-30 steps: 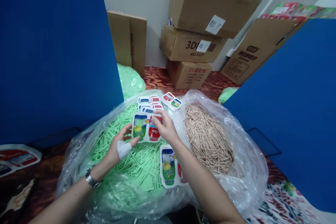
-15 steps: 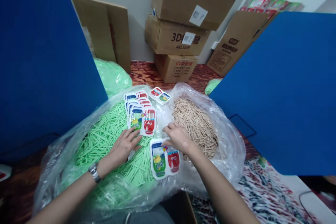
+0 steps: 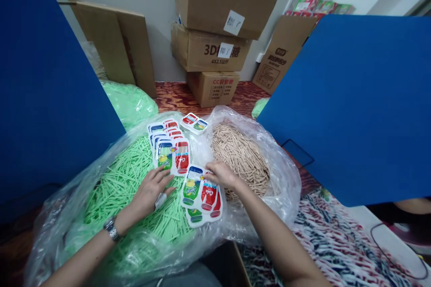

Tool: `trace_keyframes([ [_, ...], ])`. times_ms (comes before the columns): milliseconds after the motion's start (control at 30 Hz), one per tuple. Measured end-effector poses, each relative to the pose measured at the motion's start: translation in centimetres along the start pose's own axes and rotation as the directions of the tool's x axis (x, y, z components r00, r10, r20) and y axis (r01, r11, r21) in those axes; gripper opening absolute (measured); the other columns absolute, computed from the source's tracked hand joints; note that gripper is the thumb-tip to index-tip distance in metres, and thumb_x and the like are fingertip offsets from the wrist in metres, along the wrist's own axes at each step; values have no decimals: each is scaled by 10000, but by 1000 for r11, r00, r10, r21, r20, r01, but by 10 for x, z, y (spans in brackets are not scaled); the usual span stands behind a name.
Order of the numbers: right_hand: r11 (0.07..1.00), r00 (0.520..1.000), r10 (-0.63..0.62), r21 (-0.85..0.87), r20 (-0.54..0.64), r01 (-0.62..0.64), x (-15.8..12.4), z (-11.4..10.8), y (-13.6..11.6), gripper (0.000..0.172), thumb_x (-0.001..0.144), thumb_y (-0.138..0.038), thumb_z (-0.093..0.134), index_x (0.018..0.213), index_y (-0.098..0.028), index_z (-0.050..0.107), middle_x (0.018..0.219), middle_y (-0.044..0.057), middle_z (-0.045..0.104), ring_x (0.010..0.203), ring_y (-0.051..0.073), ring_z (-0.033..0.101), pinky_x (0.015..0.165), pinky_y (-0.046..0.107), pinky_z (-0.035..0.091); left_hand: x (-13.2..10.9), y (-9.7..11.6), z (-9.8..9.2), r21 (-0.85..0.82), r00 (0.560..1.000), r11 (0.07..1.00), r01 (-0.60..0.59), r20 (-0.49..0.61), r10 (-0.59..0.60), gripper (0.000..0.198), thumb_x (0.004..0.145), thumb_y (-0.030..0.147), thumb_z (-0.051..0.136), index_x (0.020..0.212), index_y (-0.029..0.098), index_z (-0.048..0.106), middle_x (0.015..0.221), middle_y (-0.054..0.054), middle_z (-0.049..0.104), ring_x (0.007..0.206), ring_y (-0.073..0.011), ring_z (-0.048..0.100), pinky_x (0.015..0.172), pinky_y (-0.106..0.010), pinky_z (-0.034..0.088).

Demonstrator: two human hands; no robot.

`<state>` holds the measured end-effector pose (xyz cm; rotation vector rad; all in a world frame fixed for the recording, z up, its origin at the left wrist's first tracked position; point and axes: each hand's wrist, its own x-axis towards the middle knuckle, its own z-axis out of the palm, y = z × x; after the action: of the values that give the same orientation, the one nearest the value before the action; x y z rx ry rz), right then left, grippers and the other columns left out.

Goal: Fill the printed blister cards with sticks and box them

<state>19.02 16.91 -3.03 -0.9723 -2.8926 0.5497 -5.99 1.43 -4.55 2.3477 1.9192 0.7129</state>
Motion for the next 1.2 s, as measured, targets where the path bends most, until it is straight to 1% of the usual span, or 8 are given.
trace_keyframes([
  [200,991,978,83,117,-193,-61,-19,-34,-45,260,917,-377,453,797,-182,577,707,7,586,645,121,529,597,217,348,3,38,-4,-436,982,888,149,-41,-185,547,853,361,584,1343,173,429,1322,-174,536,1221,-295,496,1012,-507,398],
  [367,868,979,-188,455,-73,200,-27,-57,-91,221,915,-351,464,863,-178,591,624,-44,516,532,70,441,509,181,321,11,56,-4,-731,969,651,206,62,-237,906,694,355,744,1437,171,259,1345,-193,499,1279,-332,428,1055,-511,342],
  [500,739,962,-260,626,-77,250,-25,-49,-95,233,899,-358,497,898,-159,618,678,-29,565,549,60,448,503,163,342,16,57,-17,-809,956,511,292,246,-158,518,635,329,770,1089,124,630,963,-109,695,974,-307,623,900,-442,481],
  [633,742,980,-119,642,-157,193,-25,-37,-89,241,887,-382,525,887,-163,624,690,-29,583,567,61,464,520,160,355,16,60,-25,-792,862,346,503,488,-136,274,720,367,678,651,104,643,592,-28,637,538,-163,567,535,-262,472],
  [900,923,926,-101,313,-365,224,-35,-18,-89,318,893,-408,520,695,-172,599,652,3,592,637,111,552,609,215,379,19,63,-8,-812,857,278,513,467,-219,199,677,306,733,646,124,659,582,10,608,543,-128,510,551,-220,424],
  [1033,841,942,-196,447,-273,305,-38,-24,-69,252,935,-344,443,1043,-184,604,879,32,677,793,122,626,710,218,442,22,64,-2,-821,850,260,508,430,-304,220,594,303,791,661,131,671,585,6,635,537,-138,541,531,-220,438],
  [1100,852,972,-113,484,-204,201,-33,-34,-44,323,960,-348,379,1217,-200,509,1015,35,677,879,115,636,742,214,459,22,64,-2,-820,835,228,524,442,-328,258,605,331,785,745,131,702,667,-25,693,609,-177,606,586,-249,483],
  [1200,931,914,364,96,-177,-352,-12,-50,3,348,986,-288,267,1190,-214,539,1138,38,645,1019,122,594,850,230,433,20,63,-3,-818,825,205,538,461,-327,307,622,358,776,823,132,722,760,-57,737,698,-221,659,657,-292,520],
])
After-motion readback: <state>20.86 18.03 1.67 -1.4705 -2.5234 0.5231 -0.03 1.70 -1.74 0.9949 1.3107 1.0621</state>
